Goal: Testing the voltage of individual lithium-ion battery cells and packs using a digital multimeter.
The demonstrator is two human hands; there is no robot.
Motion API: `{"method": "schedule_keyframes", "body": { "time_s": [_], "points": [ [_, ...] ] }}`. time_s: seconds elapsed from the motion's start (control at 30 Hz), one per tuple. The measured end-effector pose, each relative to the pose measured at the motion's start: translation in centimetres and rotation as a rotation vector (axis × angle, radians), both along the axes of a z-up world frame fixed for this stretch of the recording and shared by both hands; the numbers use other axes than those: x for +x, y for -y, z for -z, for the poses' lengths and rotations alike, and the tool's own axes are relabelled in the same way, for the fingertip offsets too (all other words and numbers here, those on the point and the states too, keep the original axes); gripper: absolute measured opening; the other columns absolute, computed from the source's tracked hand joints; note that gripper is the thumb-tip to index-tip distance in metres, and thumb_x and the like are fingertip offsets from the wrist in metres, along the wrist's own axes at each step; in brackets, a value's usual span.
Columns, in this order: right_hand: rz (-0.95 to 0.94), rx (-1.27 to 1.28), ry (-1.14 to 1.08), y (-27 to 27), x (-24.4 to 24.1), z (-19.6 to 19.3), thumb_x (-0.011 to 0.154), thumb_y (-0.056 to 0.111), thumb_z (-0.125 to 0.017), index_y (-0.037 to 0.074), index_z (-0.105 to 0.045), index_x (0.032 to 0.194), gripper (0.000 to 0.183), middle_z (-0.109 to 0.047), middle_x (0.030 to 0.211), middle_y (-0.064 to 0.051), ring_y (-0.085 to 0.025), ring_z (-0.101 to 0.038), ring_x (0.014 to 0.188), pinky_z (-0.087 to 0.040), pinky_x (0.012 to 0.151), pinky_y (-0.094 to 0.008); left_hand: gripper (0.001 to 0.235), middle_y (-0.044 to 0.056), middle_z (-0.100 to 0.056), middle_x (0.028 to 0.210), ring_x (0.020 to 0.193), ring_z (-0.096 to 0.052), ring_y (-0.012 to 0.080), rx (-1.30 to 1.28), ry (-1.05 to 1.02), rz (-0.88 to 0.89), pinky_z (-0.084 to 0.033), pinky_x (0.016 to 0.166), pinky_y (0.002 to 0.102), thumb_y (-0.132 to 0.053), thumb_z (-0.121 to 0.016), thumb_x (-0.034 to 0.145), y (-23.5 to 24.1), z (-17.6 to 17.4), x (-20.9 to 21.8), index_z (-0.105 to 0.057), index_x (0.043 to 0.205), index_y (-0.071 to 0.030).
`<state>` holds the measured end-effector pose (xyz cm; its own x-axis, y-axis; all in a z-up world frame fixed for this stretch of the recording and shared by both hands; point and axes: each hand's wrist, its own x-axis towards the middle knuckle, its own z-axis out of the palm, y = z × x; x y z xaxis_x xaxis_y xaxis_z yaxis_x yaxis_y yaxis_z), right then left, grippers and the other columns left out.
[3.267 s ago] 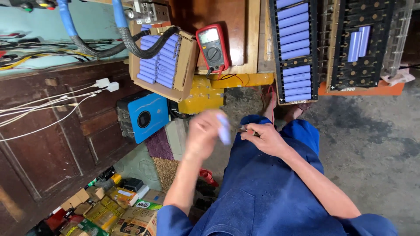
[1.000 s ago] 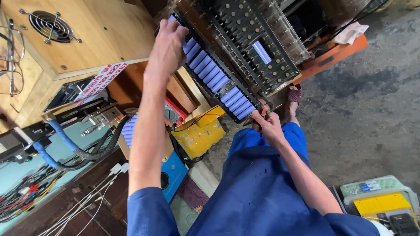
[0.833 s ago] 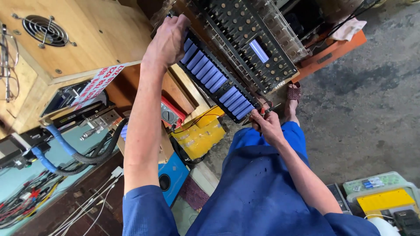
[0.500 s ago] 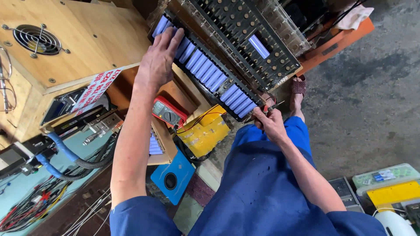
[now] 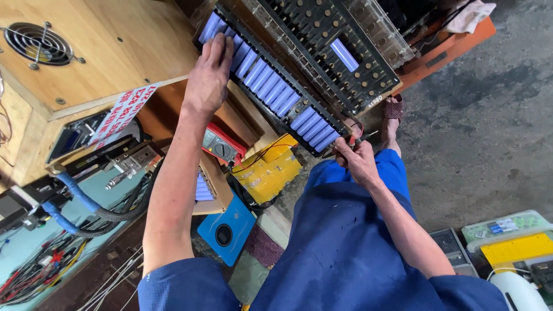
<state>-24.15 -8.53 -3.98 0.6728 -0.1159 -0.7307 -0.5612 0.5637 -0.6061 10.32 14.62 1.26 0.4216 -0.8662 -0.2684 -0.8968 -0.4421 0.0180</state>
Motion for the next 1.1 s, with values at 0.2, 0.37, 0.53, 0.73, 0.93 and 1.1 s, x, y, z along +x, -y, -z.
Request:
{"method": "schedule_keyframes", "body": {
  "time_s": [0.2, 0.37, 0.53, 0.73, 0.93, 1.1],
  "points": [
    [-0.035, -0.059, 0.034, 0.3, 0.6, -1.9, 0.105, 0.032, -0.063, 0.003, -0.065, 0.083, 0.037, -0.054, 0.060, -0.003, -0.009, -0.048, 0.051, -0.035, 0.048, -0.024, 0.085, 0.024, -0.025, 0.161, 0.145, -0.034, 0.0414, 0.091, 0.101, -0.100, -0.057, 0.105, 0.044, 0.008, -0.064, 0.088, -1.1, 0.7, -2.1, -0.024, 0.162, 0.006],
    [-0.388, -0.484, 0.129, 3.1, -1.6, -3.8, 0.102, 0.012, -0.052, 0.011, -0.057, 0.068, 0.035, -0.059, 0.067, -0.002, -0.014, -0.052, 0.060, -0.043, 0.061, -0.031, 0.059, 0.030, -0.039, 0.150, 0.127, -0.052, 0.0482, -0.311, -0.051, -0.471, -0.056, 0.104, 0.057, 0.003, -0.058, 0.093, 1.6, -4.5, -8.6, -0.042, 0.150, 0.008],
    [-0.190, -0.336, 0.272, 3.8, -1.1, -8.9, 0.098, -0.006, -0.060, -0.009, -0.059, 0.125, 0.028, -0.064, 0.062, -0.013, -0.014, -0.050, 0.046, -0.045, 0.047, -0.027, 0.033, 0.012, -0.063, 0.116, 0.077, -0.062, 0.0226, -0.736, -0.216, -0.742, -0.054, 0.067, 0.032, 0.000, -0.071, 0.090, 2.6, -1.9, -16.1, -0.071, 0.123, -0.006],
    [-0.317, -0.163, 0.392, 1.1, 2.1, -12.3, 0.091, -0.005, -0.070, -0.001, -0.065, 0.088, 0.008, -0.056, 0.049, -0.004, -0.008, -0.050, 0.042, -0.044, 0.043, -0.022, 0.019, 0.014, -0.070, 0.101, 0.082, -0.070, 0.0247, -0.996, -0.808, -0.937, -0.056, 0.074, 0.036, -0.006, -0.066, 0.097, 6.3, -5.8, -22.8, -0.076, 0.113, -0.005],
    [-0.461, -0.051, 0.412, -1.4, 5.7, -10.7, 0.097, 0.004, -0.070, 0.008, -0.056, 0.067, 0.034, -0.054, 0.044, -0.003, -0.009, -0.047, 0.038, -0.042, 0.045, -0.022, 0.035, 0.015, -0.070, 0.103, 0.094, -0.064, 0.0201, -1.248, -1.098, -1.113, -0.052, 0.085, 0.036, -0.020, -0.047, 0.110, 6.0, -6.1, -25.0, -0.074, 0.115, 0.001],
    [-0.548, -0.094, 0.328, -2.8, 8.4, -11.1, 0.102, 0.022, -0.072, 0.008, -0.064, 0.060, 0.045, -0.056, 0.041, -0.003, -0.009, -0.044, 0.040, -0.043, 0.048, -0.025, 0.022, 0.015, -0.069, 0.101, 0.095, -0.061, 0.0181, -1.323, -1.033, -1.220, -0.051, 0.088, 0.034, -0.013, -0.060, 0.105, 5.8, -7.4, -24.5, -0.073, 0.113, 0.004]
  ]
}}
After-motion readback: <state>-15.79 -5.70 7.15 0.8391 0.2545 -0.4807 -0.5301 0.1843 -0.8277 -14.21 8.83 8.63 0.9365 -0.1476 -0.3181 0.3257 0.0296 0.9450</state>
